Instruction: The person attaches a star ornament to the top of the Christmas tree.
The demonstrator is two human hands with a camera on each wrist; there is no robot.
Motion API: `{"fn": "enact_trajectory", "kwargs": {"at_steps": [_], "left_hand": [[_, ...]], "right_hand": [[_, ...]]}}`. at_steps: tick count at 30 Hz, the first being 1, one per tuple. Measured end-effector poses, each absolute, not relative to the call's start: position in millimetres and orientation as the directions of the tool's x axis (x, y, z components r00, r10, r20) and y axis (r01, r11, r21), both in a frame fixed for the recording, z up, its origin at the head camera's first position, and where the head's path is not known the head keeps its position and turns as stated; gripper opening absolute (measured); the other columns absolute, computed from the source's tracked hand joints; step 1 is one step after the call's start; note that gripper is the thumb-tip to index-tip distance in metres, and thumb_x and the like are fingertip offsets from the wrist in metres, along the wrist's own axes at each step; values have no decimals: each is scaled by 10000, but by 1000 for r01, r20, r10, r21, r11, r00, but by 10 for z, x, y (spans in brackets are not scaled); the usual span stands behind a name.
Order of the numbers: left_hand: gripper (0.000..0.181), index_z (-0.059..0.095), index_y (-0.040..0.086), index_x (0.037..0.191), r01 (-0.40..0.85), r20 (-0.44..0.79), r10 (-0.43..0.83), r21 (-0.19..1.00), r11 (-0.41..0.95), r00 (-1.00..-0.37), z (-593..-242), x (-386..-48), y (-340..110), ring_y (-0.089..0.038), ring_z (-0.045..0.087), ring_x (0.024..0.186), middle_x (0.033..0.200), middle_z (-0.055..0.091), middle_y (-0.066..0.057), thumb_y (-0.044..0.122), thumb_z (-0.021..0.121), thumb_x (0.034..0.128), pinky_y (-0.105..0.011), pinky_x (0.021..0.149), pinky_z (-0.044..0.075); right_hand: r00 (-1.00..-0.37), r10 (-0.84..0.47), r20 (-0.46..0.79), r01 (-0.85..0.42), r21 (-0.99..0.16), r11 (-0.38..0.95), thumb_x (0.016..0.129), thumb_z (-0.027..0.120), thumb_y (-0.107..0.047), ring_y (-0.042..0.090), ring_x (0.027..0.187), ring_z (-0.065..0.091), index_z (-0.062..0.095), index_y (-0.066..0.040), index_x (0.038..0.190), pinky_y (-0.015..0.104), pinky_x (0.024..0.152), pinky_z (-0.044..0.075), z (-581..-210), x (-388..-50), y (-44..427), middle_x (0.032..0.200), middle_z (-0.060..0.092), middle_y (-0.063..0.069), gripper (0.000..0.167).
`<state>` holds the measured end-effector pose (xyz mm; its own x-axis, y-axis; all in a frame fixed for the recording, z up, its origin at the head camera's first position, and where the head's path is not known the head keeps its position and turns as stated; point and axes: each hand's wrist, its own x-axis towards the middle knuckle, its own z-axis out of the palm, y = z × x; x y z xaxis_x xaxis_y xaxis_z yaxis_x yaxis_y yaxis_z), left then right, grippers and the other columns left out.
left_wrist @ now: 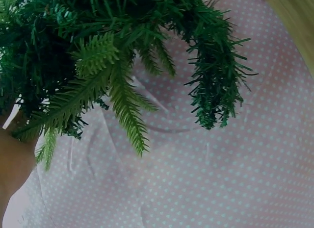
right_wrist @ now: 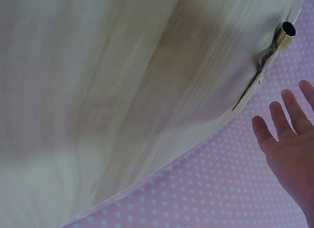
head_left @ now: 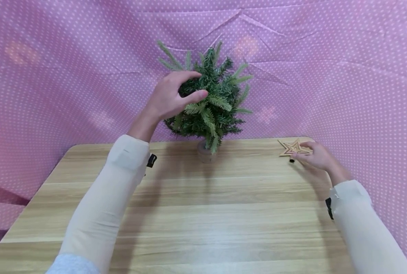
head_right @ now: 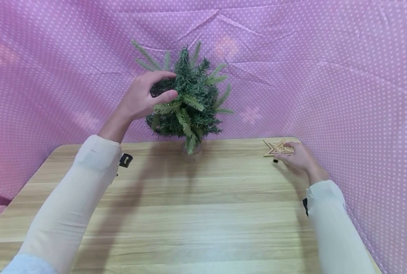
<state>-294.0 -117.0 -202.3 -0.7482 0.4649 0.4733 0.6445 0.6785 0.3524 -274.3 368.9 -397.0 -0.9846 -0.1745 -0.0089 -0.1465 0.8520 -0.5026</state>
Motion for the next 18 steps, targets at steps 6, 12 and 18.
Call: {"fn": "enact_trajectory", "kwargs": {"at_steps": [6, 12, 18], "left_hand": [[781, 483, 186, 1517, 606, 407, 465, 363, 708, -786, -1961, -2918, -1144, -223, 328, 1471, 1573, 428, -40, 689, 534, 922, -486, 1210, 197], [810, 447, 186, 1541, 597, 373, 482, 313, 739, -793, -1927, -2915, -1116, -233, 319, 1478, 1584, 411, -39, 706, 527, 925, -486, 1212, 204], [786, 456, 182, 1533, 602, 369, 493, 292, 743, -788, -1939, -2929, -1086, -241, 303, 1487, 1592, 400, -48, 681, 538, 931, -523, 1209, 190]], "right_hand": [[-983, -182, -30, -143, -500, 854, 988, 641, -439, 613, 1329, 330, 382, 170, 1444, 723, 1072, 277, -4002, -2749, 3726, 1451, 377, 416, 803], [-984, -160, -74, -101, -508, 856, 974, 647, -491, 627, 1348, 280, 359, 150, 1468, 741, 1074, 246, -4024, -2764, 3750, 1491, 320, 409, 859], [-983, -146, -109, -70, -516, 854, 973, 631, -527, 642, 1330, 290, 333, 132, 1486, 752, 1056, 262, -4056, -2769, 3782, 1492, 302, 415, 887]]}}
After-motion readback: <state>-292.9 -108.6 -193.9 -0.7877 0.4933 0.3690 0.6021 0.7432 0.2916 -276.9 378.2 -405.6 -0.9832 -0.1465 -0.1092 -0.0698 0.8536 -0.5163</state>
